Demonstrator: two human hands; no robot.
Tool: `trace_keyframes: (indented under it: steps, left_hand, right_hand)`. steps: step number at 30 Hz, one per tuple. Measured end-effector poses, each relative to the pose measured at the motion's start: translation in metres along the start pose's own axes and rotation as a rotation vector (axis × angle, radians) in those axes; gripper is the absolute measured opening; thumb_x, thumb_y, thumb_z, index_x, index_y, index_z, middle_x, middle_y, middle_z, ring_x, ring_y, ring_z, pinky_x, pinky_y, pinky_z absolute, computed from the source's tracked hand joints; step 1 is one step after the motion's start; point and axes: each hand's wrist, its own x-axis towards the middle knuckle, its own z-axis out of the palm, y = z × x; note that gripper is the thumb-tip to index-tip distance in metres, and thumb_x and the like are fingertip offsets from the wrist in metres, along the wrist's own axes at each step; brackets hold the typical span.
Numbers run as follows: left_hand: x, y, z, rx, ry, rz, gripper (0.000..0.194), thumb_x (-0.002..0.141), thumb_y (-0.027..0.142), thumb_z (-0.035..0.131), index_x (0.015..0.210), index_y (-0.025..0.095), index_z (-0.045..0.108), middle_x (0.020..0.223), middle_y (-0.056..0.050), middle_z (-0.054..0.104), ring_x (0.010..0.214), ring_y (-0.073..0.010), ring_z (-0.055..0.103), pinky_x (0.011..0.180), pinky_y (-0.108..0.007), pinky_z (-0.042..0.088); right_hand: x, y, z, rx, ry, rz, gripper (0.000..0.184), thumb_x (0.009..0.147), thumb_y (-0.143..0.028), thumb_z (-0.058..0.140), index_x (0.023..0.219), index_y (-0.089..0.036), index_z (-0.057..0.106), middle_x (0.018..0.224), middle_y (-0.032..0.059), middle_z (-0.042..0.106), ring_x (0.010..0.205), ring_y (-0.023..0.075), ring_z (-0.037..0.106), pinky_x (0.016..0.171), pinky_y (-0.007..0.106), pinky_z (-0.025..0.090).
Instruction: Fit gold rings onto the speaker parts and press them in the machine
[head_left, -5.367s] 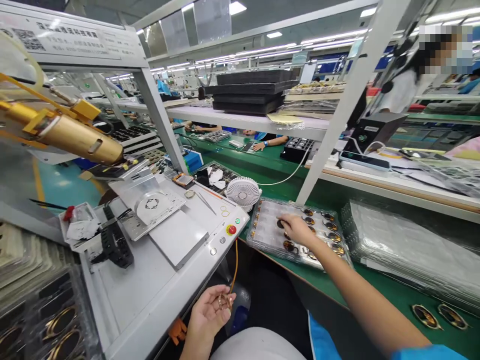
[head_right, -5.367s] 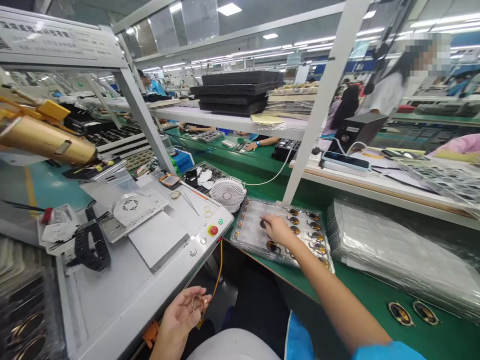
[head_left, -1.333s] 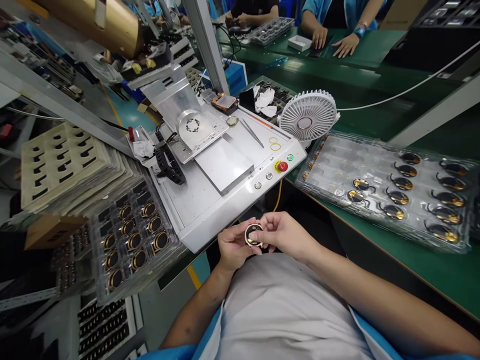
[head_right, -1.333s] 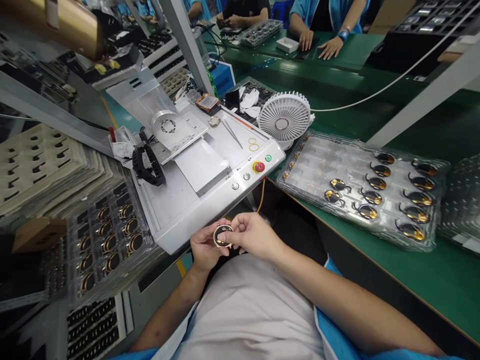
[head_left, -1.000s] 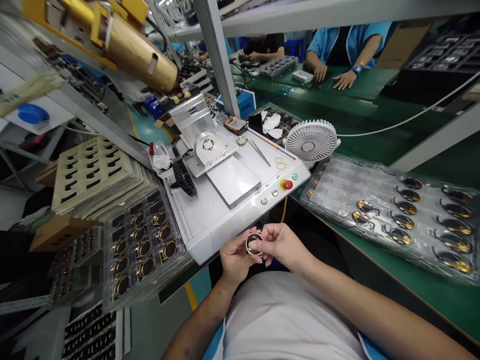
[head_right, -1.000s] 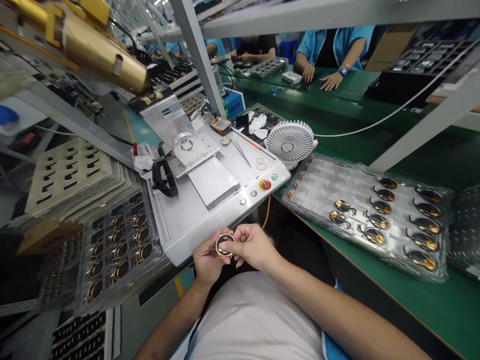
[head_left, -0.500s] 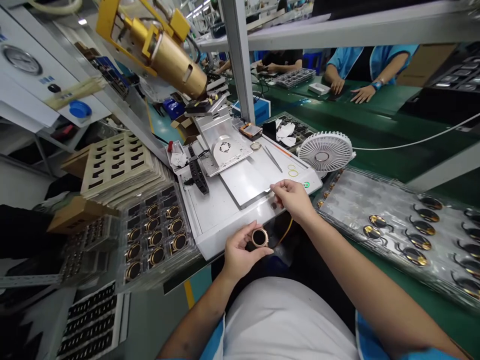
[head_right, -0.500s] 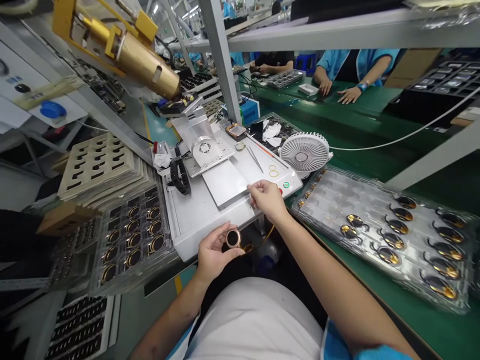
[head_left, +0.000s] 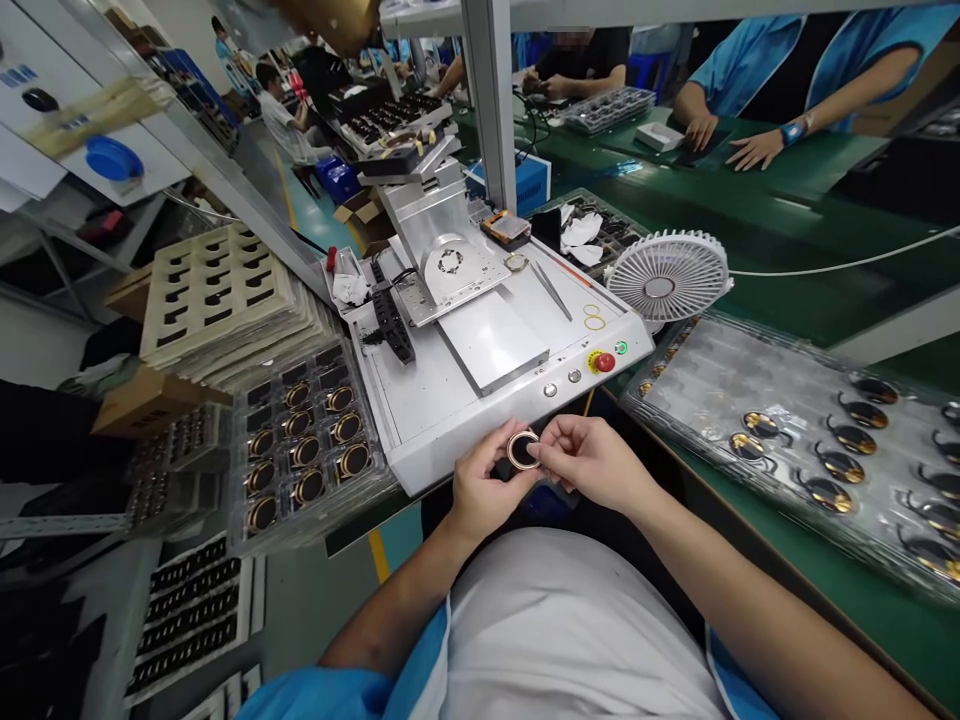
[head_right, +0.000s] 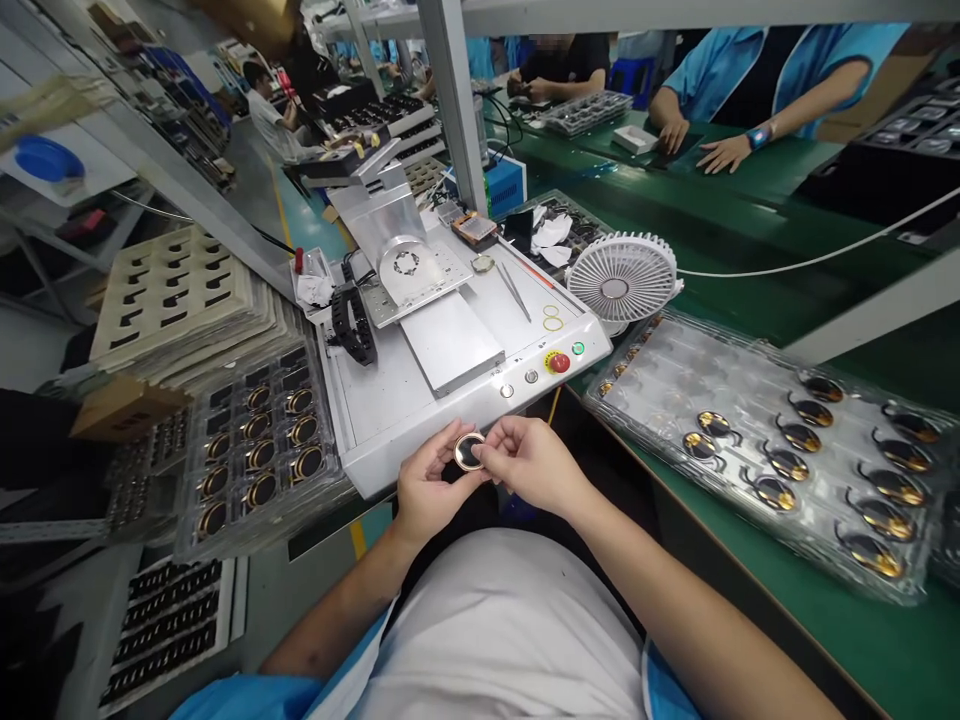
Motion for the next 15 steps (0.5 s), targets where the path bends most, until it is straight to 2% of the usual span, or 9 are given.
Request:
trace_keyframes:
  steps: [4,7,10,12,13,15]
  left_hand:
    - [-0.003,0.001,-0.001,0.037,0.010,0.010,0.069,0.071,0.019,0.092,0.135,0.025,0.069,0.126,-0.013,0.078,0.108,-0.0292,0.078,0.099,-0.040,0.065]
    - [-0.006,0.002,0.000,0.062,0.014,0.013,0.066,0.072,0.019,0.091,0.134,0.024,0.069,0.124,-0.013,0.078,0.106,-0.0292,0.078,0.098,-0.040,0.065]
    - [-0.003,0.005,0.003,0.108,-0.041,0.076,0.066,0.074,0.021,0.090,0.135,0.025,0.068,0.122,-0.012,0.078,0.106,-0.0289,0.078,0.099,-0.041,0.065]
    - [0.005,0.013,0.004,0.168,-0.133,0.170,0.072,0.072,0.023,0.091,0.139,0.027,0.065,0.127,-0.012,0.075,0.114,-0.0307,0.074,0.103,-0.045,0.062]
    - [0.010,0.021,0.003,0.192,-0.173,0.221,0.075,0.072,0.024,0.092,0.141,0.028,0.063,0.131,-0.013,0.073,0.118,-0.0316,0.072,0.105,-0.046,0.061]
    - [0.020,0.042,-0.003,0.178,-0.227,0.320,0.079,0.074,0.025,0.090,0.146,0.030,0.059,0.132,-0.013,0.069,0.120,-0.0321,0.070,0.103,-0.046,0.061]
  right_hand:
    - [0.000,0.002,0.004,-0.026,0.034,-0.022,0.029,0.080,-0.042,0.074,0.071,-0.021,0.057,0.057,0.0004,0.065,0.045,0.0120,0.051,0.042,0.022,0.038]
    - [0.001,0.003,0.010,0.015,0.087,-0.067,0.027,0.077,-0.040,0.077,0.075,-0.021,0.057,0.062,-0.0005,0.064,0.052,0.0127,0.054,0.048,0.023,0.041]
    - [-0.002,0.006,0.005,0.116,0.034,-0.033,0.036,0.075,-0.051,0.078,0.079,-0.021,0.058,0.065,-0.0004,0.062,0.052,0.0134,0.052,0.047,0.024,0.041]
    - [-0.016,0.011,-0.015,0.112,0.052,-0.009,0.043,0.075,-0.060,0.078,0.077,-0.023,0.056,0.064,0.0000,0.060,0.049,0.0139,0.049,0.045,0.025,0.039]
    - [-0.029,0.015,-0.030,0.066,0.126,-0.020,0.046,0.075,-0.064,0.078,0.077,-0.023,0.056,0.065,0.0010,0.061,0.050,0.0150,0.051,0.045,0.027,0.040]
    - [-0.065,0.021,-0.066,-0.127,0.378,-0.065,0.046,0.078,-0.070,0.075,0.077,-0.026,0.060,0.071,0.0052,0.066,0.055,0.0201,0.058,0.048,0.031,0.044]
